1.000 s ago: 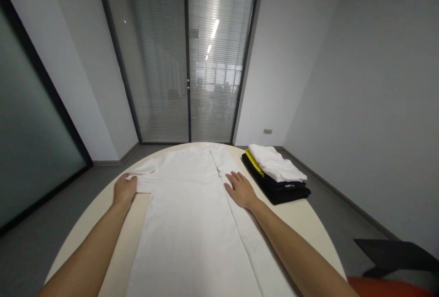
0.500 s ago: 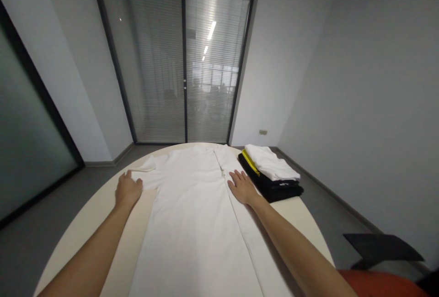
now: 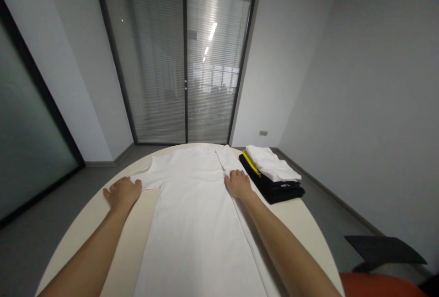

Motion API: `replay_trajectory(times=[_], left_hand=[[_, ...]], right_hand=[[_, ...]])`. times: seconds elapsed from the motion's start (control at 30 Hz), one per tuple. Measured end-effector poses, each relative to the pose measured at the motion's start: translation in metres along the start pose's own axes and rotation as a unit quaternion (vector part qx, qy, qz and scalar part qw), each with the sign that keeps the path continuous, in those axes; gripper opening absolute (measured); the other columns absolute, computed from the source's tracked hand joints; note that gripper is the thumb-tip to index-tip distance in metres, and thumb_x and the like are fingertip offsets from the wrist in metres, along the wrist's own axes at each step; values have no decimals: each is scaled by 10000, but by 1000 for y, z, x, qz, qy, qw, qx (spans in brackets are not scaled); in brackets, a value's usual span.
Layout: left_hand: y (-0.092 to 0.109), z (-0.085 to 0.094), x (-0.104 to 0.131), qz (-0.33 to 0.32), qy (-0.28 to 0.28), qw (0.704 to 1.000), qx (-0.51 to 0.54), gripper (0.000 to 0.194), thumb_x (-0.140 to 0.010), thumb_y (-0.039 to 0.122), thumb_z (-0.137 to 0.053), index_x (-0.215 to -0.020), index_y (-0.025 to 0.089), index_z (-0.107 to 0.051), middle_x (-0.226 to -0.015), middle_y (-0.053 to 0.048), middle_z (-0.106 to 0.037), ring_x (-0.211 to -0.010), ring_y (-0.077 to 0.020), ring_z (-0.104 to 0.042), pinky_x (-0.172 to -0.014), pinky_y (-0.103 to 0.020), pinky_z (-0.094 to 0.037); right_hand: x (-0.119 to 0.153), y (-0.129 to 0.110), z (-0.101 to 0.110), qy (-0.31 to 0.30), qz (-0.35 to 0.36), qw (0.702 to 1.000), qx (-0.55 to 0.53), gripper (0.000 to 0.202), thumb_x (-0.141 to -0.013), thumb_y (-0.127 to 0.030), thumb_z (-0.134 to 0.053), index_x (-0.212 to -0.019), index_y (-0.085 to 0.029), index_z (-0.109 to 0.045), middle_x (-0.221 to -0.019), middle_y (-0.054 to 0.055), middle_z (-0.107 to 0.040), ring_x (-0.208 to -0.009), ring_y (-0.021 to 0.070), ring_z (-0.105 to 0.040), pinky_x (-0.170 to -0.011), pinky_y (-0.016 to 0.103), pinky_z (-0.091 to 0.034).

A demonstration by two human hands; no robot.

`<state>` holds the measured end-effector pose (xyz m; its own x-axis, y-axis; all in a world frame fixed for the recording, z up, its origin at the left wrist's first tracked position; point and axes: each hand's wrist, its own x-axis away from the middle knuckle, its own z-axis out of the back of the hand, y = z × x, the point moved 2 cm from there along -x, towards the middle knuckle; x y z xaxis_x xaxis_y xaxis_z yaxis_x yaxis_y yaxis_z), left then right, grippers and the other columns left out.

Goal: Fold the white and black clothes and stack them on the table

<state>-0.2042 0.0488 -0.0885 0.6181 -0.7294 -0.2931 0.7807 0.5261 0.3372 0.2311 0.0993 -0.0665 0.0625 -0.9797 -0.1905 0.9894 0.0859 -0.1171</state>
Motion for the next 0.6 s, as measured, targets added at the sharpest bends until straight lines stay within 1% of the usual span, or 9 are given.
replay_trajectory(times=[0.07,0.17,0.23,0.3,0.4,0.47,0.53,0.6], left_hand=[[0,0,-1,-13,7,1000,-2,443,-817,379,-541,-1148,135,-708,-1386,-206,-578,-1267,-431,-515,-1104,-642,-272],[6,0,-5,-69,3,997,19,422,-777,292,-567,-1151,181,-726,-1492,-176,-475,-1350,-409,-440,-1124,-598,-284],[10,0,-12,-97,-15,994,42,436,-731,250,-592,-1138,193,-738,-1490,-163,-480,-1361,-404,-431,-1124,-551,-315],[12,2,-20,-104,-33,992,61,430,-697,237,-604,-1098,195,-752,-1432,-152,-547,-1318,-400,-483,-1105,-520,-356],[9,5,-32,-98,-51,989,94,376,-664,232,-608,-1004,191,-763,-1276,-135,-667,-1196,-384,-590,-1057,-493,-419],[7,7,-38,-83,-53,987,127,380,-649,215,-609,-998,173,-752,-1190,-136,-705,-1133,-358,-632,-1016,-446,-465],[5,6,-42,-47,-41,984,164,445,-654,202,-600,-1077,137,-720,-1116,-147,-721,-1076,-336,-661,-955,-419,-509],[5,4,-43,-3,-17,978,206,523,-669,194,-579,-1177,103,-665,-1069,-150,-723,-1029,-323,-676,-895,-420,-539]], right_hand=[[4,-3,-2,32,-6,999,-11,498,-1000,-439,-326,-1307,-116,-548,-1394,214,-512,-1340,337,-401,-1095,472,-290],[7,-1,-6,50,1,998,-30,487,-1000,-437,-328,-1312,-137,-551,-1412,181,-509,-1364,322,-376,-1121,448,-262],[7,2,-8,48,-2,998,-37,494,-1000,-444,-329,-1321,-141,-549,-1432,172,-497,-1384,324,-355,-1130,448,-251],[6,3,-8,46,-8,998,-44,501,-1001,-447,-326,-1330,-142,-546,-1453,164,-482,-1396,329,-345,-1133,449,-247],[4,4,-9,44,-11,998,-47,507,-1000,-453,-329,-1337,-142,-546,-1465,161,-476,-1403,336,-340,-1136,451,-245],[4,4,-10,44,-12,998,-47,508,-999,-458,-332,-1338,-146,-546,-1469,162,-474,-1409,338,-333,-1139,456,-240],[3,4,-10,44,-11,998,-47,509,-999,-460,-331,-1340,-147,-544,-1470,166,-472,-1411,337,-332,-1139,458,-239],[3,5,-11,43,-10,998,-48,512,-998,-460,-335,-1344,-143,-541,-1476,170,-465,-1409,338,-335,-1139,459,-237]])
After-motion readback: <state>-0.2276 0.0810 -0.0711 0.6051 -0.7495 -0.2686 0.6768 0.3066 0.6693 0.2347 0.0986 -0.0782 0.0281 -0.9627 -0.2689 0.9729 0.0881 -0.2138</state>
